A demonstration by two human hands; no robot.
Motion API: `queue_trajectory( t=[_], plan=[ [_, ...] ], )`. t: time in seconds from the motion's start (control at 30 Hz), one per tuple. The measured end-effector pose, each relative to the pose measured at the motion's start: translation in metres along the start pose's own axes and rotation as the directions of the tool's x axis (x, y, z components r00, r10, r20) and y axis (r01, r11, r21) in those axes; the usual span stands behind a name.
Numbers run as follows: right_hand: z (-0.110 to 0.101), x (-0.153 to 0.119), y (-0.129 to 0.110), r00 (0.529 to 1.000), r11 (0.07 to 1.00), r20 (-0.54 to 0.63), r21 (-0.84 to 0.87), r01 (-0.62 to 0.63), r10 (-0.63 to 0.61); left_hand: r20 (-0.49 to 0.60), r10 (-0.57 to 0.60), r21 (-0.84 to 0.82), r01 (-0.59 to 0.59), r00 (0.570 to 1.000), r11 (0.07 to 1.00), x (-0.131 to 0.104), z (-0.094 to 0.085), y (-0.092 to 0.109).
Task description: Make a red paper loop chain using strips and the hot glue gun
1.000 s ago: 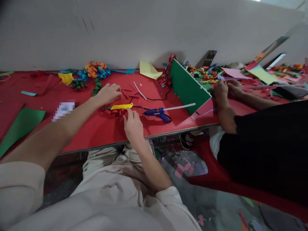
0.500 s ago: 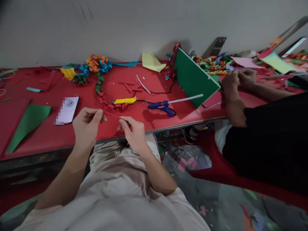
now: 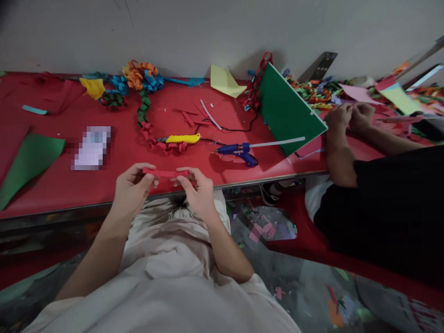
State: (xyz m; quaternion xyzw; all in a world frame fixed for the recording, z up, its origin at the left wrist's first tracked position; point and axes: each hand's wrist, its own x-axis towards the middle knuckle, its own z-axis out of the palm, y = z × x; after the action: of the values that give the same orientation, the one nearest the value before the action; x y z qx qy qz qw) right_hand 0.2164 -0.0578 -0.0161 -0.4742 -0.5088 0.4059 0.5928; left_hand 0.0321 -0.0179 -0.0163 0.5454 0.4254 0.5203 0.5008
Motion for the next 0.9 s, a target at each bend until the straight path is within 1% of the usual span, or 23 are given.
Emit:
queue_trajectory(
  t=[0.03,0.07,0.1,0.13,0.17,0.2,0.23,0.27,0.3,0.33,0.37,0.4,0.43,0.47,0.53,0.57,0.6,0.63,0.67,0.73,0.8,0.83,0.9],
  plan=[
    [-0.001,0.001,0.000,0.999,1.000,-0.041,-0.002,0.008,-0.008,0.031,0.038,0.020,-0.039,0.999,0.999,0.003,0.001,0.001],
    [-0.002,0.001,0.001,0.994,1.000,-0.104,-0.008,0.028,-0.029,0.060,0.103,0.086,-0.108,0.993,0.990,0.009,0.003,0.002],
    [-0.004,0.002,0.001,0.981,0.998,-0.184,-0.021,0.057,-0.060,0.101,0.183,0.199,-0.200,0.978,0.959,0.016,0.005,0.004],
    [-0.006,0.003,0.001,0.957,0.995,-0.273,-0.038,0.092,-0.098,0.156,0.267,0.338,-0.305,0.951,0.890,0.025,0.008,0.007],
    [-0.009,0.003,0.001,0.924,0.990,-0.357,-0.055,0.128,-0.140,0.238,0.328,0.487,-0.405,0.914,0.773,0.036,0.012,0.010],
    [-0.013,0.004,0.001,0.888,0.984,-0.424,-0.069,0.164,-0.178,0.342,0.346,0.620,-0.486,0.874,0.616,0.048,0.017,0.012],
    [-0.017,0.003,0.001,0.856,0.977,-0.472,-0.075,0.198,-0.209,0.428,0.330,0.706,-0.539,0.842,0.459,0.061,0.022,0.014],
    [-0.021,0.003,0.001,0.829,0.970,-0.507,-0.075,0.232,-0.237,0.499,0.283,0.751,-0.571,0.819,0.331,0.073,0.028,0.016],
    [-0.025,0.002,0.001,0.803,0.962,-0.535,-0.078,0.262,-0.262,0.559,0.223,0.763,-0.601,0.799,0.239,0.084,0.033,0.017],
    [-0.030,0.001,0.001,0.779,0.954,-0.558,-0.088,0.286,-0.285,0.591,0.176,0.767,-0.616,0.787,0.180,0.094,0.037,0.018],
    [-0.033,-0.001,0.001,0.760,0.947,-0.572,-0.105,0.304,-0.308,0.606,0.144,0.769,-0.623,0.782,0.144,0.101,0.040,0.018],
    [-0.037,-0.002,0.001,0.753,0.939,-0.569,-0.122,0.321,-0.331,0.611,0.131,0.771,-0.625,0.780,0.126,0.106,0.042,0.018],
    [-0.039,-0.002,0.000,0.762,0.933,-0.545,-0.135,0.334,-0.351,0.608,0.134,0.774,-0.622,0.783,0.122,0.108,0.043,0.017],
    [-0.041,-0.001,-0.001,0.788,0.930,-0.497,-0.147,0.337,-0.364,0.601,0.148,0.776,-0.618,0.785,0.130,0.108,0.042,0.017],
    [-0.042,0.005,-0.005,0.876,0.932,-0.331,-0.221,0.289,-0.350,0.587,0.174,0.770,-0.611,0.791,0.184,0.104,0.039,0.015],
    [-0.041,0.010,-0.006,0.918,0.918,-0.230,-0.313,0.243,-0.322,0.582,0.177,0.762,-0.608,0.794,0.223,0.101,0.037,0.014],
    [-0.040,0.016,-0.008,0.950,0.877,-0.134,-0.438,0.200,-0.283,0.581,0.171,0.753,-0.605,0.796,0.258,0.098,0.035,0.012],
    [-0.037,0.022,-0.009,0.969,0.802,-0.049,-0.572,0.171,-0.241,0.586,0.157,0.744,-0.605,0.795,0.284,0.094,0.034,0.011],
    [-0.035,0.028,-0.010,0.979,0.706,0.025,-0.690,0.162,-0.200,0.594,0.141,0.738,-0.606,0.792,0.298,0.092,0.032,0.009],
    [-0.029,0.037,-0.009,0.983,0.510,0.126,-0.842,0.177,-0.132,0.610,0.113,0.731,-0.612,0.785,0.302,0.088,0.028,0.006],
    [-0.025,0.041,-0.006,0.983,0.371,0.163,-0.911,0.183,-0.084,0.622,0.102,0.720,-0.618,0.777,0.316,0.085,0.023,0.005],
    [-0.024,0.041,-0.004,0.984,0.330,0.165,-0.927,0.179,-0.071,0.625,0.104,0.714,-0.620,0.774,0.326,0.085,0.020,0.005],
    [-0.023,0.039,0.000,0.986,0.300,0.153,-0.939,0.167,-0.070,0.629,0.117,0.701,-0.626,0.769,0.341,0.084,0.015,0.005]
  ],
)
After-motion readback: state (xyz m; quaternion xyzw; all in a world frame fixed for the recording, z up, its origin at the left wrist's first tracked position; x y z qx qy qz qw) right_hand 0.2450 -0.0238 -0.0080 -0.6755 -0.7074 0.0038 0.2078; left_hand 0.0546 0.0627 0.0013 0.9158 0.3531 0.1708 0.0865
